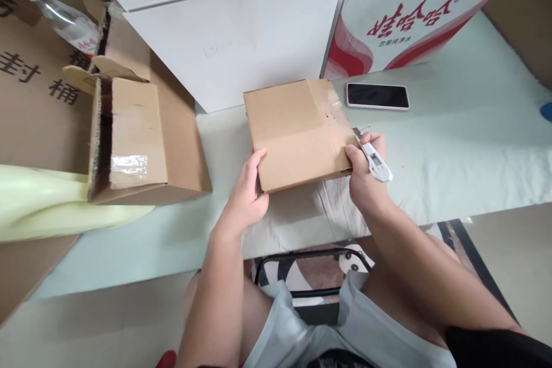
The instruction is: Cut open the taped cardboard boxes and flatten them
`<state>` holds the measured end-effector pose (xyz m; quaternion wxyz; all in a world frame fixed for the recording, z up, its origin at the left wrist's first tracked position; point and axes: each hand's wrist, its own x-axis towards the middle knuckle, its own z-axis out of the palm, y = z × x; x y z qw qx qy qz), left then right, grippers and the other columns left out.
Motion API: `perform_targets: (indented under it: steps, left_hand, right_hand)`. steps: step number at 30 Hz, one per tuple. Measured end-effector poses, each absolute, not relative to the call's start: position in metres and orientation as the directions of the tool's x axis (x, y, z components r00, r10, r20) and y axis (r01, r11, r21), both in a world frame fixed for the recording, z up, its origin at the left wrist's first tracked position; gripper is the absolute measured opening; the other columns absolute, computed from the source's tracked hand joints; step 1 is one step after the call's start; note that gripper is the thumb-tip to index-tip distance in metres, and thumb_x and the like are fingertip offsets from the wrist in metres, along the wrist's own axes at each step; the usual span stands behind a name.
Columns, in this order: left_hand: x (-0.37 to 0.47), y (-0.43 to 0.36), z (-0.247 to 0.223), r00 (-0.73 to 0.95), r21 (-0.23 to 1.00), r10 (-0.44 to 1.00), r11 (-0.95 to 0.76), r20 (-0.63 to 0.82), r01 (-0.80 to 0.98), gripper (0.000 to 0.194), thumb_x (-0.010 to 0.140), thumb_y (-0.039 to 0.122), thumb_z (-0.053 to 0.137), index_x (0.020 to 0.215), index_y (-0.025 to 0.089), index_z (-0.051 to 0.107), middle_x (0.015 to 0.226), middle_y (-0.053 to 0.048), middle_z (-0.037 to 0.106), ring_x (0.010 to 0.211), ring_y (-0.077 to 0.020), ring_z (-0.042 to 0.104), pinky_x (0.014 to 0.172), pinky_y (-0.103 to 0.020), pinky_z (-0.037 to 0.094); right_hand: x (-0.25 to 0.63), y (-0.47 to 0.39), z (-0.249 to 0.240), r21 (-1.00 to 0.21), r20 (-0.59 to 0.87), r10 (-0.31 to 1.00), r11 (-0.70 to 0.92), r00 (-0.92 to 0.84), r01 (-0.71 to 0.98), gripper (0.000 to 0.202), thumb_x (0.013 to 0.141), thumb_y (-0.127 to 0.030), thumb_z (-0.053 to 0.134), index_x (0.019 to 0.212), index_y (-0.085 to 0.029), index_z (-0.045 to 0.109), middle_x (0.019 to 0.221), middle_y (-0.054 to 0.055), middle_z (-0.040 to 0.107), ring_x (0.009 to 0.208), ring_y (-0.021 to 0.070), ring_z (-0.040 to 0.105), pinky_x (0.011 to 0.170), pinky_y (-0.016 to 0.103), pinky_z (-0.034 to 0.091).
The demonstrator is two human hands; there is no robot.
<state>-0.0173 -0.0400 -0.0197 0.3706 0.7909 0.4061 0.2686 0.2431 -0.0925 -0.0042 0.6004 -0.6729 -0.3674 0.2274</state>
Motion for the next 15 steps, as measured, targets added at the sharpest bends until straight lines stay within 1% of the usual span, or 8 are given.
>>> perform_targets:
  steps: [5, 9, 13, 15]
  left_hand:
    - [-0.0229, -0.0376, -0.0213, 0.542, 0.789, 0.832, -0.412, 0.122, 0.455, 0.089, 0.086, 0.003, 0.054, 0.167, 0.029, 0.025, 0.175, -0.016, 0.034, 0.165, -0.0311, 0.033, 0.133, -0.055, 0.033]
    - [-0.0227, -0.0370, -0.0193, 0.531, 0.788, 0.837, -0.415, 0.135, 0.455, 0.090, 0.085, 0.002, 0.054, 0.167, 0.028, 0.029, 0.174, -0.015, 0.037, 0.164, -0.0311, 0.034, 0.134, -0.054, 0.033]
    - [-0.0213, -0.0371, -0.0178, 0.512, 0.790, 0.849, -0.403, 0.134, 0.462, 0.089, 0.083, 0.002, 0.055, 0.165, 0.028, 0.033, 0.173, -0.014, 0.040, 0.162, -0.0313, 0.039, 0.133, -0.055, 0.035]
    - [-0.0206, -0.0370, -0.0199, 0.500, 0.804, 0.852, -0.404, 0.157, 0.436, 0.089, 0.086, 0.004, 0.056, 0.167, 0.029, 0.030, 0.173, -0.014, 0.041, 0.161, -0.0308, 0.041, 0.132, -0.054, 0.037]
  right_hand:
    - [0.2427, -0.0907, -0.0019, -0.978, 0.119, 0.765, -0.020, 0.633, 0.208, 0.022, 0.084, -0.032, 0.061, 0.094, -0.028, 0.042, 0.085, -0.003, 0.036, 0.072, 0.0174, 0.035, 0.064, 0.032, 0.031]
    - [0.2426, -0.0897, -0.0009, -0.980, 0.112, 0.760, -0.022, 0.640, 0.198, 0.024, 0.082, -0.033, 0.061, 0.094, -0.028, 0.041, 0.084, -0.003, 0.035, 0.072, 0.0177, 0.034, 0.065, 0.033, 0.030]
    - [0.2432, -0.0890, -0.0015, -0.979, 0.113, 0.767, -0.025, 0.632, 0.204, 0.024, 0.082, -0.033, 0.061, 0.094, -0.028, 0.041, 0.084, -0.003, 0.034, 0.072, 0.0172, 0.034, 0.065, 0.033, 0.031]
    - [0.2437, -0.0883, -0.0016, -0.979, 0.111, 0.768, -0.026, 0.630, 0.204, 0.024, 0.082, -0.032, 0.061, 0.094, -0.028, 0.041, 0.084, -0.003, 0.034, 0.071, 0.0167, 0.034, 0.065, 0.032, 0.031]
